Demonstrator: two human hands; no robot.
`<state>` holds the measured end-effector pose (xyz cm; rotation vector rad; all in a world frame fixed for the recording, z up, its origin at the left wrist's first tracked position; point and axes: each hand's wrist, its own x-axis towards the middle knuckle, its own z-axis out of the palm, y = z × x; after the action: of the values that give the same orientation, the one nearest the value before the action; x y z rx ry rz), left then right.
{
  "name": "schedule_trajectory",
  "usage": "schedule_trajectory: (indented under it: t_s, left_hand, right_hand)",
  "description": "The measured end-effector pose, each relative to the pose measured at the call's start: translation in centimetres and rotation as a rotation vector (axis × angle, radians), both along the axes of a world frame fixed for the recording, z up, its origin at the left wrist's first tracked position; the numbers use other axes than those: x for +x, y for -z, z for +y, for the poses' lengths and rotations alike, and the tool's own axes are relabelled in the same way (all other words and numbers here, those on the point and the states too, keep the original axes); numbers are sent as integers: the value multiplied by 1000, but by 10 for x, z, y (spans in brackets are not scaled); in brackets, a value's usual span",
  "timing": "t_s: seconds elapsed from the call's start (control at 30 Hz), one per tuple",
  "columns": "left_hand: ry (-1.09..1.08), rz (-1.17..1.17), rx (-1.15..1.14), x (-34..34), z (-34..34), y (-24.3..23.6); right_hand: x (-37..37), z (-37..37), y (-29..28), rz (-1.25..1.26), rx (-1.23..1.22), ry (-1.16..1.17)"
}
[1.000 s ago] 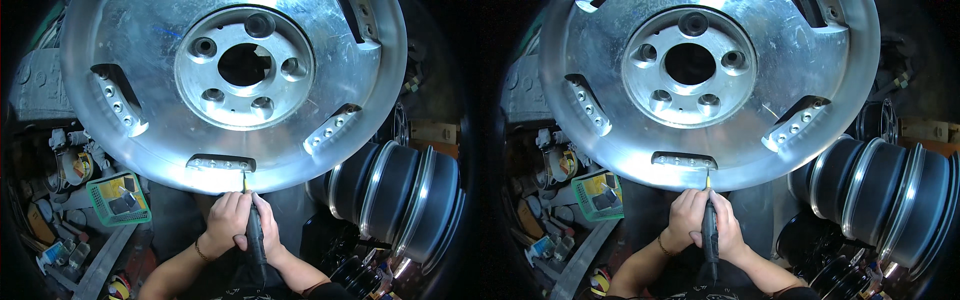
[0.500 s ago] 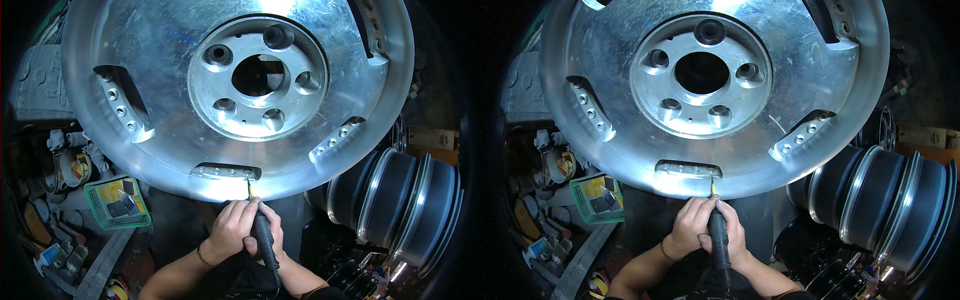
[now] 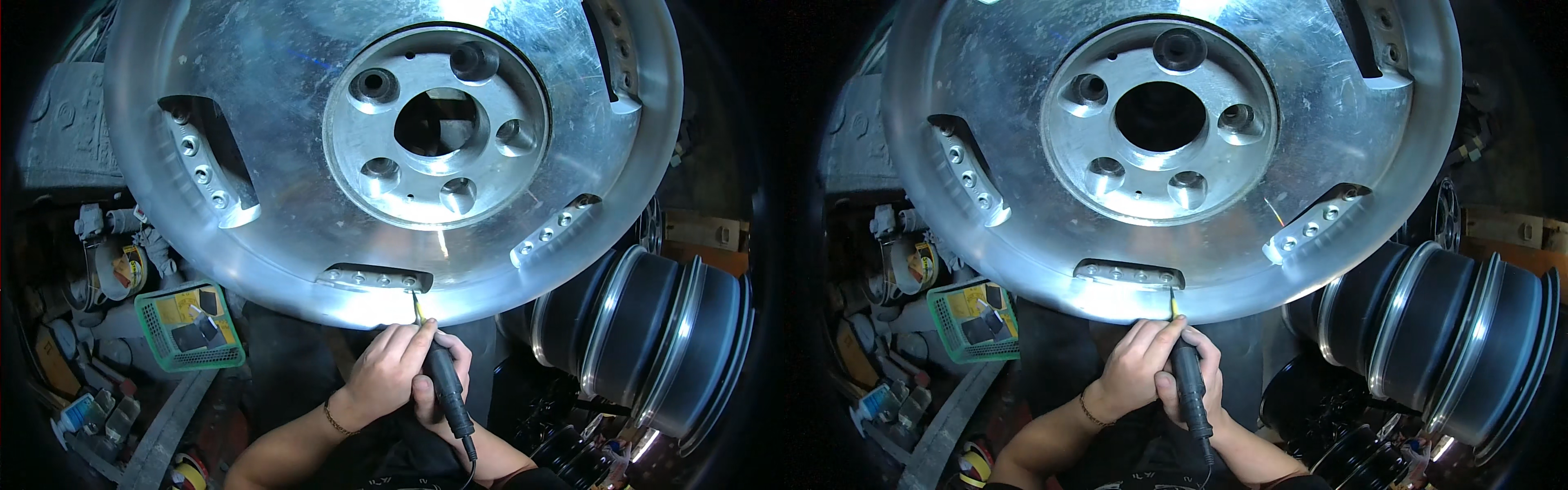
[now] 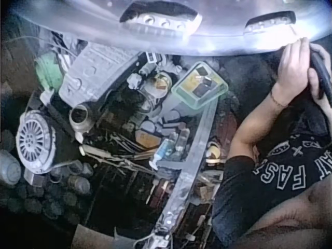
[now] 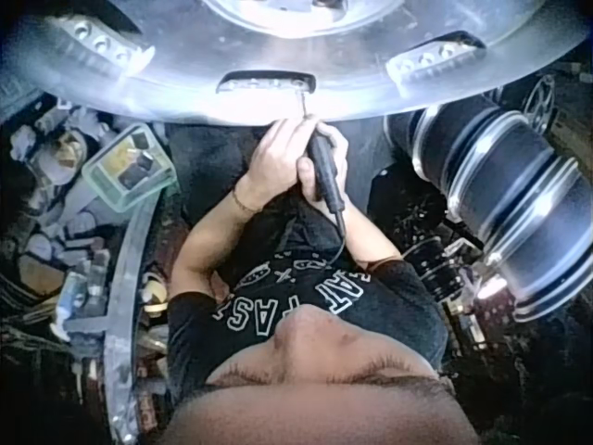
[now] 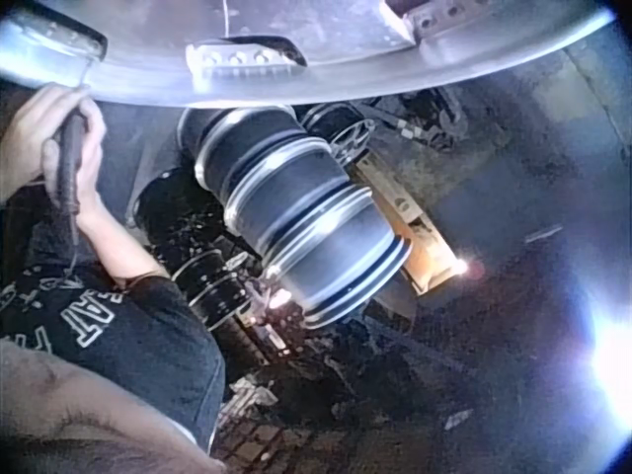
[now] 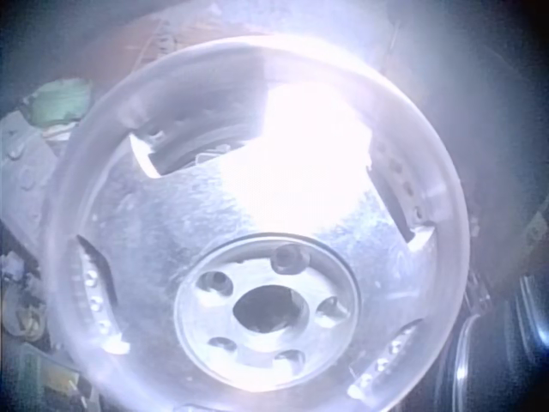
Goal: The person handles small metal fasteners in their lap and then uses a handheld rotary tool to drill holes into the inner lip of a silver car rim.
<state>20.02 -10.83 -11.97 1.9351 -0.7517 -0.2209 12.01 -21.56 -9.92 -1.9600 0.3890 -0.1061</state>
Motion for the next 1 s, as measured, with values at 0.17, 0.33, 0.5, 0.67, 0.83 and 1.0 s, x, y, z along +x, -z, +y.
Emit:
schedule_trajectory:
  t_s: [0.17, 0.33, 0.5, 0.67, 0.83, 1.0]
  left_hand:
    - [-21, -15, 42, 0, 1, -2]
    - [4, -21, 22, -1, -1, 0]
    - [9, 17, -19, 2, -3, -2]
    - [36, 30, -35, 2, -2, 1]
    - [42, 58, -74, 1, -1, 3]
    - [47, 78, -78, 1, 1, 2]
  right_hand:
    - [1, -2, 4, -4, 29, -5]
    - [5, -4, -3, 20, -14, 16]
    - [8, -5, -9, -4, -114, -9]
    - [9, -10, -3, -72, -160, -26]
    - [7, -10, -9, -16, -95, -3]
    - [5, -9, -5, -42, -162, -14]
